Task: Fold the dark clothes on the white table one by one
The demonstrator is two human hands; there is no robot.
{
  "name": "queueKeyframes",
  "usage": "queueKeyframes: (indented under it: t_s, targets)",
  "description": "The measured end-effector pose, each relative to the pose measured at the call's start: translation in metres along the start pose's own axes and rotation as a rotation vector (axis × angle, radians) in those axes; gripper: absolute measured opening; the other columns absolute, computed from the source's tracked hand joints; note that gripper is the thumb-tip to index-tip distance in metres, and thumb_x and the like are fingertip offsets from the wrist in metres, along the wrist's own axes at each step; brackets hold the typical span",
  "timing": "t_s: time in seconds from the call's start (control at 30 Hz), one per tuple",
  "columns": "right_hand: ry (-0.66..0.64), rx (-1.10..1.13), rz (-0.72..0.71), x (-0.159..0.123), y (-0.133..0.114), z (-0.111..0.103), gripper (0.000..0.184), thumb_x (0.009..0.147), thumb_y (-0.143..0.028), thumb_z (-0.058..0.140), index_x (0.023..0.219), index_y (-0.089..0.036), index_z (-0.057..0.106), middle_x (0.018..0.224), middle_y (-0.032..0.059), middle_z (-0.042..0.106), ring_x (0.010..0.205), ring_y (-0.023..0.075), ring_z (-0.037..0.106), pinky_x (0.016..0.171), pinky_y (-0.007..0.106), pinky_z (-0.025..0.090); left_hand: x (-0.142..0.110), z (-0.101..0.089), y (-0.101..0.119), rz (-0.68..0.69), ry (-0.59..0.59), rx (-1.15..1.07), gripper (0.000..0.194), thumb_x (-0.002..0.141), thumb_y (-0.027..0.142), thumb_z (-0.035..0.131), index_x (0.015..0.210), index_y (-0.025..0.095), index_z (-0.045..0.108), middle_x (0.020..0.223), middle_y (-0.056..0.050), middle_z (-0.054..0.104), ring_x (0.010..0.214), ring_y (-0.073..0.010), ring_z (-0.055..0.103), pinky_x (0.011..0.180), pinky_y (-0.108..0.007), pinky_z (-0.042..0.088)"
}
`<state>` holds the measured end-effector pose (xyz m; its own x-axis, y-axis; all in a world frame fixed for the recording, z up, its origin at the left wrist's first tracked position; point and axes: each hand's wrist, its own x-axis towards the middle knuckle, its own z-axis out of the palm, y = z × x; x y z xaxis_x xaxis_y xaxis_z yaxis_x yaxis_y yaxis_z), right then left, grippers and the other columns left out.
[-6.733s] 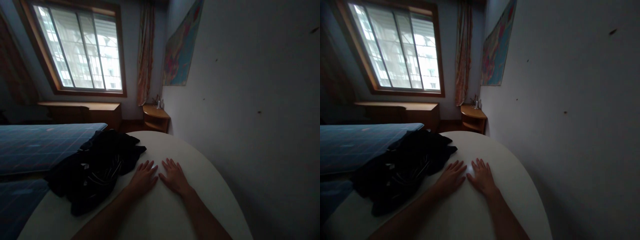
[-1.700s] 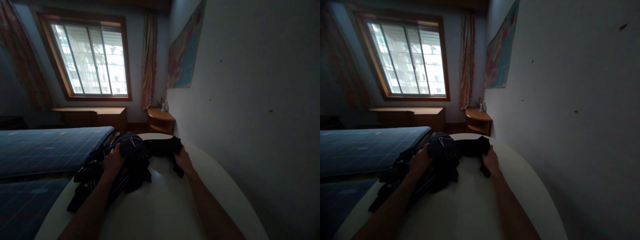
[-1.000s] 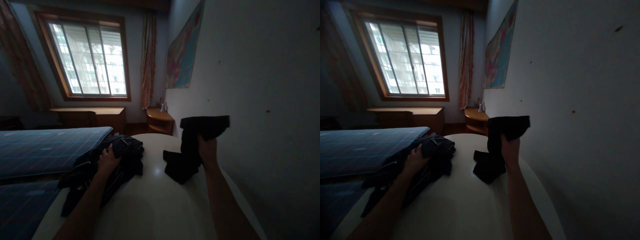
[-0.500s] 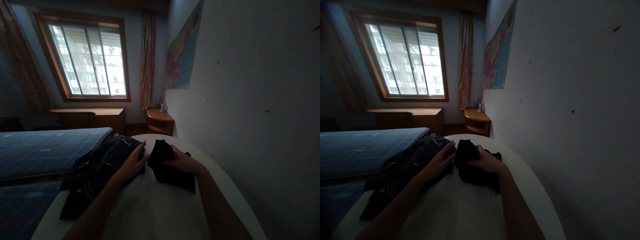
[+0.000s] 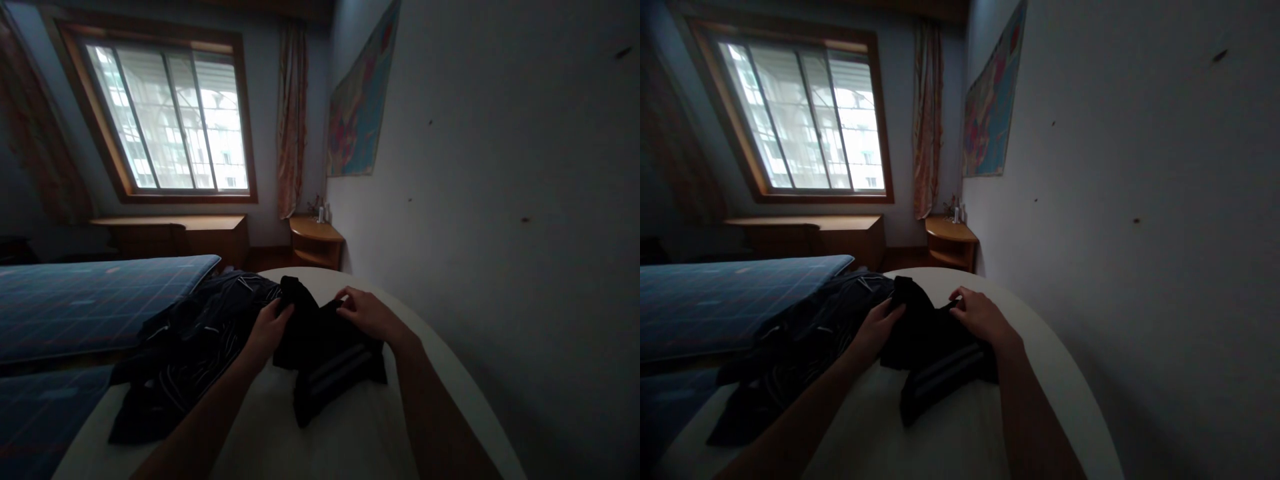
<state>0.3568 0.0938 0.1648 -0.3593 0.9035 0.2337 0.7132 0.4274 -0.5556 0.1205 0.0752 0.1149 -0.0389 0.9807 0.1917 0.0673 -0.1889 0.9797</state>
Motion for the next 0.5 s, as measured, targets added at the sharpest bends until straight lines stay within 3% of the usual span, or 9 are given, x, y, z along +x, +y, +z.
queueKeyframes:
  t_s: [0.1, 0.23, 0.33, 0.4, 0.5]
  targets:
    - [-0.081, 0.051, -0.021, -0.001, -0.006, 0.002, 0.017, 0.086, -0.030, 0.066, 0.099, -0.020, 0.069, 0.082, 0.0035, 0.072, 0.073, 0.0172, 0.065, 0.066, 0.028, 0.046, 0.002, -0.004, 0.003, -0.050, -0.005, -0.095, 0.054, 0.072, 0.053, 0.070, 0.107, 0.012, 0.068, 0.095, -0.010, 0.075, 0.095, -0.0296, 0.069, 0.080, -0.038, 0.054]
    - [-0.045, 0.182, -0.056, -0.002, -0.022, 0.007, 0.042, 0.085, -0.037, 0.069, 0.124, -0.023, 0.060, 0.101, 0.0065, 0.073, 0.079, 0.0173, 0.067, 0.071, 0.029, 0.049, 0.000, -0.002, 0.010, -0.030, -0.038, -0.077, 0.055, 0.067, 0.052, 0.074, 0.104, 0.012, 0.069, 0.089, -0.008, 0.075, 0.087, -0.0271, 0.070, 0.076, -0.035, 0.054]
    - [0.048, 0.254, -0.014, -0.004, -0.034, 0.008, 0.062, 0.085, -0.050, 0.068, 0.139, -0.026, 0.048, 0.115, 0.0100, 0.070, 0.080, 0.0187, 0.068, 0.072, 0.032, 0.051, -0.008, 0.003, 0.016, -0.009, -0.158, -0.032, 0.053, 0.070, 0.049, 0.074, 0.111, 0.015, 0.070, 0.084, -0.005, 0.075, 0.079, -0.0232, 0.070, 0.070, -0.032, 0.055]
    - [0.081, 0.244, 0.014, -0.005, -0.040, 0.008, 0.069, 0.083, -0.056, 0.068, 0.141, -0.027, 0.046, 0.113, 0.0105, 0.070, 0.083, 0.0216, 0.068, 0.074, 0.034, 0.052, -0.016, 0.008, 0.018, -0.022, -0.266, -0.028, 0.059, 0.073, 0.046, 0.073, 0.122, 0.016, 0.066, 0.082, -0.004, 0.074, 0.074, -0.0216, 0.069, 0.065, -0.030, 0.054]
    - [0.153, 0.143, 0.048, -0.005, -0.042, 0.008, 0.059, 0.081, -0.051, 0.071, 0.130, -0.024, 0.055, 0.104, 0.0102, 0.072, 0.089, 0.0251, 0.068, 0.079, 0.037, 0.051, -0.029, 0.014, 0.021, -0.045, -0.408, -0.022, 0.060, 0.078, 0.044, 0.070, 0.130, 0.015, 0.061, 0.088, -0.006, 0.074, 0.077, -0.0204, 0.069, 0.066, -0.029, 0.054]
